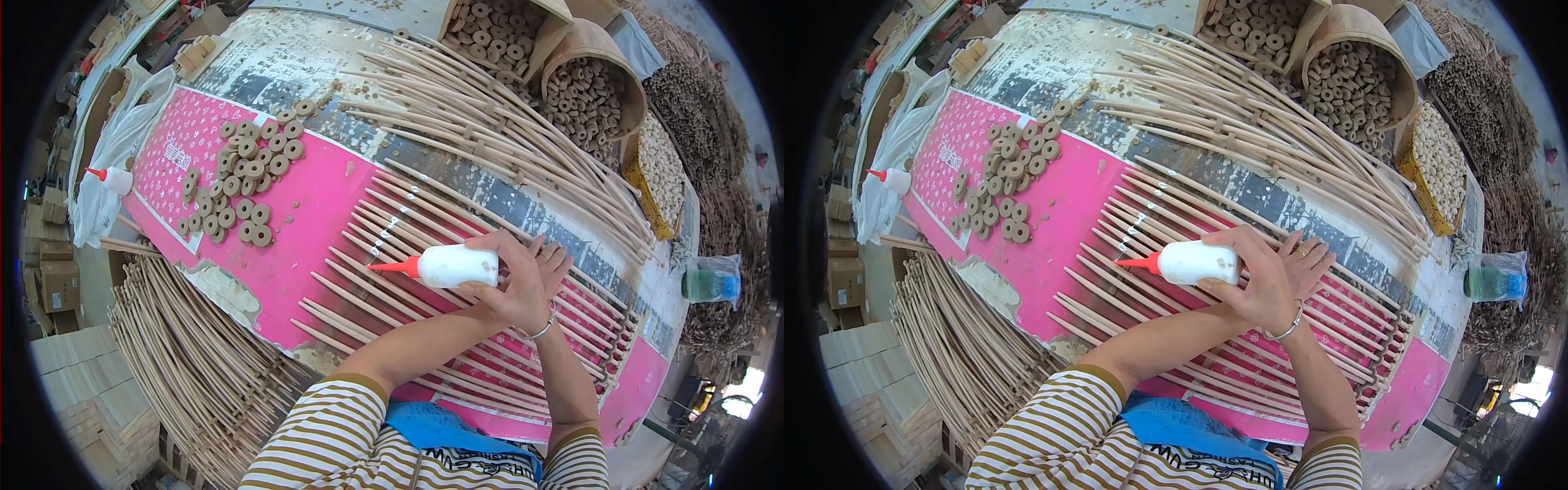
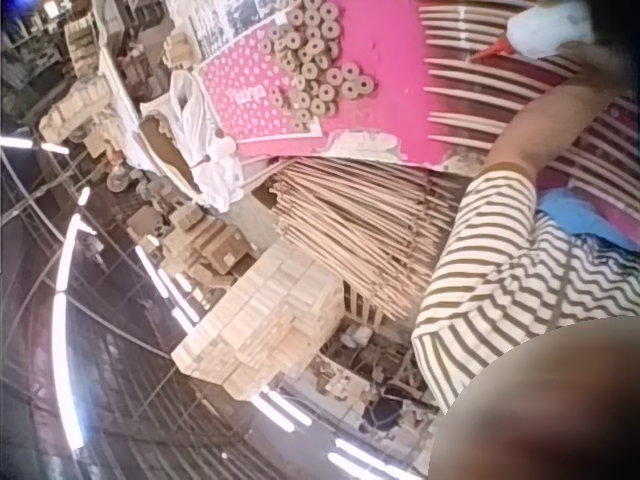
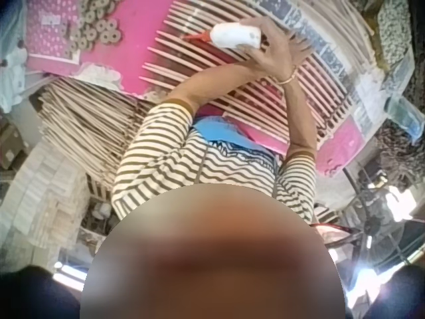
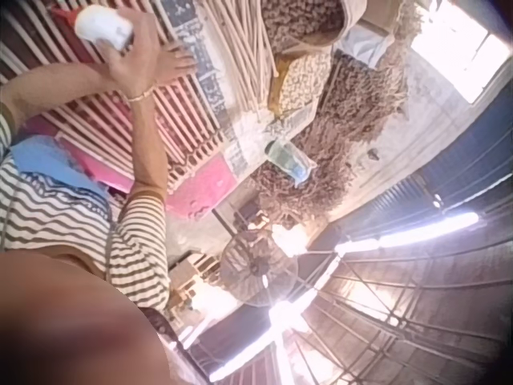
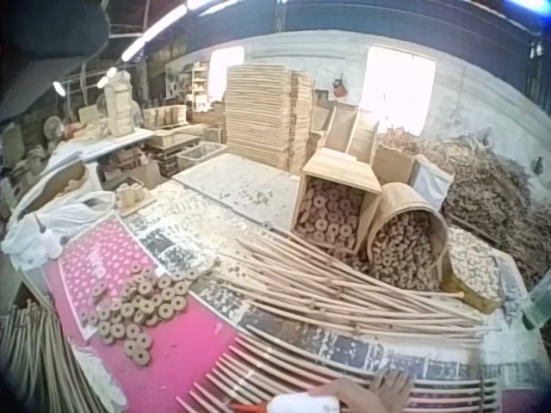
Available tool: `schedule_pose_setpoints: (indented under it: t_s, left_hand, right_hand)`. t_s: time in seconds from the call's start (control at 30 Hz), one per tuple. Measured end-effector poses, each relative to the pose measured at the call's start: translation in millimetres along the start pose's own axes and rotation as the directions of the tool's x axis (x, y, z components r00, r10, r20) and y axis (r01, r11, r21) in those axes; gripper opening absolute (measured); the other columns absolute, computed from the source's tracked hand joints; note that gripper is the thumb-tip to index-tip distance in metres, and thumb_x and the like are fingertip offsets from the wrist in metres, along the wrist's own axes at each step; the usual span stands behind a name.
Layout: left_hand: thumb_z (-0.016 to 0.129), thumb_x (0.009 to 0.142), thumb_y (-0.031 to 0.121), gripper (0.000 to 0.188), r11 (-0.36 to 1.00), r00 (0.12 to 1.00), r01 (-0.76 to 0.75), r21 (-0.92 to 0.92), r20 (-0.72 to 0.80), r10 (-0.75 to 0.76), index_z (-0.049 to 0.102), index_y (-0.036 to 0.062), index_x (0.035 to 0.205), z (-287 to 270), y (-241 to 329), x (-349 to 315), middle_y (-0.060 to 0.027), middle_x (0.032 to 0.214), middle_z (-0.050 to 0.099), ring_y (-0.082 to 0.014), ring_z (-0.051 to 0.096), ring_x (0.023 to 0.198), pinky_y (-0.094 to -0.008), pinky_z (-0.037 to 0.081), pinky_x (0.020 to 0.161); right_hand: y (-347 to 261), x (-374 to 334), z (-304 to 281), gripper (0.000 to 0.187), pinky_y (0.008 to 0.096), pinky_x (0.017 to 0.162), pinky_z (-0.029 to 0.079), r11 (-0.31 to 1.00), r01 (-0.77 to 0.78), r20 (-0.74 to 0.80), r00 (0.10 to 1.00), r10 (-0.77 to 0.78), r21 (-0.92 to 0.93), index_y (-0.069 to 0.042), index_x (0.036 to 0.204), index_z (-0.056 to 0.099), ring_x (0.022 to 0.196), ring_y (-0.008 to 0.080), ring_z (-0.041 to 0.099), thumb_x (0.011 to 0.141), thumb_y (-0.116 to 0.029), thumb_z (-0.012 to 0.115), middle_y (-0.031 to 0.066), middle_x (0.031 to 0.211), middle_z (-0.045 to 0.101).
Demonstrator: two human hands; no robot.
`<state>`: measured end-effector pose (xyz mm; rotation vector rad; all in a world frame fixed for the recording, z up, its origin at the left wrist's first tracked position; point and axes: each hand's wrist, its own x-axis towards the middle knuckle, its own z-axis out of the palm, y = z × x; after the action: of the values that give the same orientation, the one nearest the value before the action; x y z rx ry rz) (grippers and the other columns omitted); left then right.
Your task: Applying glue and assembling wooden rods with circular connectors to form a lattice structure.
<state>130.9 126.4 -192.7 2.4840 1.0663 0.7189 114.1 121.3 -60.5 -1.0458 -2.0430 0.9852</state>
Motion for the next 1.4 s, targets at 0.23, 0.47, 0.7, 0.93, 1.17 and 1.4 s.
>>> schedule_pose_setpoints:
  t_s: [0.23,0.47,0.7,0.93,1.17,1.4]
  left_hand:
    - [0.068,0.096,0.035,0.062,0.999,0.999,-0.011,-0.030,-0.031,0.010,0.052,0.0068,0.149,-13.9,1.9,-1.6,-0.0157,0.151,0.055,-0.0327,0.045,0.146,-0.0555,0.019,0.127]
    - [0.067,0.096,0.038,0.061,1.000,0.997,-0.017,0.023,-0.073,0.019,0.054,0.0078,0.148,5.0,0.4,-0.4,-0.0146,0.151,0.056,-0.0321,0.045,0.147,-0.0562,0.020,0.127]
    - [0.066,0.097,0.039,0.062,0.999,0.999,-0.013,0.047,-0.040,0.015,0.054,0.0091,0.149,2.3,-2.7,-0.9,-0.0123,0.154,0.054,-0.0306,0.044,0.148,-0.0558,0.018,0.127]
    - [0.067,0.097,0.036,0.059,1.000,1.000,-0.001,-0.027,-0.016,0.001,0.055,0.0091,0.148,-13.9,5.6,0.5,-0.0125,0.152,0.056,-0.0310,0.045,0.147,-0.0550,0.018,0.128]
    - [0.068,0.095,0.034,0.057,1.000,0.989,-0.007,0.029,-0.150,0.011,0.058,0.0082,0.144,20.6,-3.2,0.2,-0.0136,0.149,0.058,-0.0314,0.049,0.143,-0.0561,0.021,0.126]
    - [0.066,0.095,0.032,0.053,1.000,0.986,-0.015,-0.008,-0.166,0.013,0.060,0.0063,0.141,-0.8,2.6,1.5,-0.0146,0.143,0.061,-0.0320,0.051,0.139,-0.0555,0.025,0.124]
  right_hand:
    - [-5.7,4.0,1.9,0.057,0.0354,0.084,0.054,1.000,-0.006,0.041,0.999,0.006,-0.003,-0.005,0.124,0.067,0.101,0.0282,0.069,0.073,-0.013,0.091,0.0108,0.115,0.069]
    - [-6.3,0.0,-1.4,0.057,0.0356,0.083,0.054,1.000,-0.001,0.035,0.999,0.002,-0.026,-0.005,0.124,0.067,0.100,0.0277,0.068,0.073,-0.014,0.091,0.0110,0.113,0.069]
    - [-9.8,1.4,1.1,0.056,0.0350,0.086,0.054,0.999,-0.001,0.065,0.998,-0.002,0.044,-0.005,0.125,0.066,0.102,0.0269,0.068,0.075,-0.014,0.090,0.0109,0.115,0.068]
    - [-7.1,3.3,5.4,0.055,0.0347,0.085,0.055,0.999,-0.024,0.104,0.994,0.020,0.033,-0.005,0.125,0.066,0.103,0.0269,0.069,0.076,-0.013,0.088,0.0107,0.118,0.068]
    - [-11.0,3.5,3.2,0.056,0.0345,0.085,0.055,0.999,-0.010,0.114,0.993,0.006,0.031,-0.005,0.124,0.067,0.103,0.0266,0.069,0.073,-0.012,0.089,0.0108,0.118,0.069]
    - [-10.3,6.8,9.3,0.055,0.0355,0.088,0.055,0.996,0.019,0.158,0.987,-0.033,0.092,-0.005,0.123,0.067,0.106,0.0282,0.068,0.074,-0.011,0.089,0.0113,0.118,0.069]
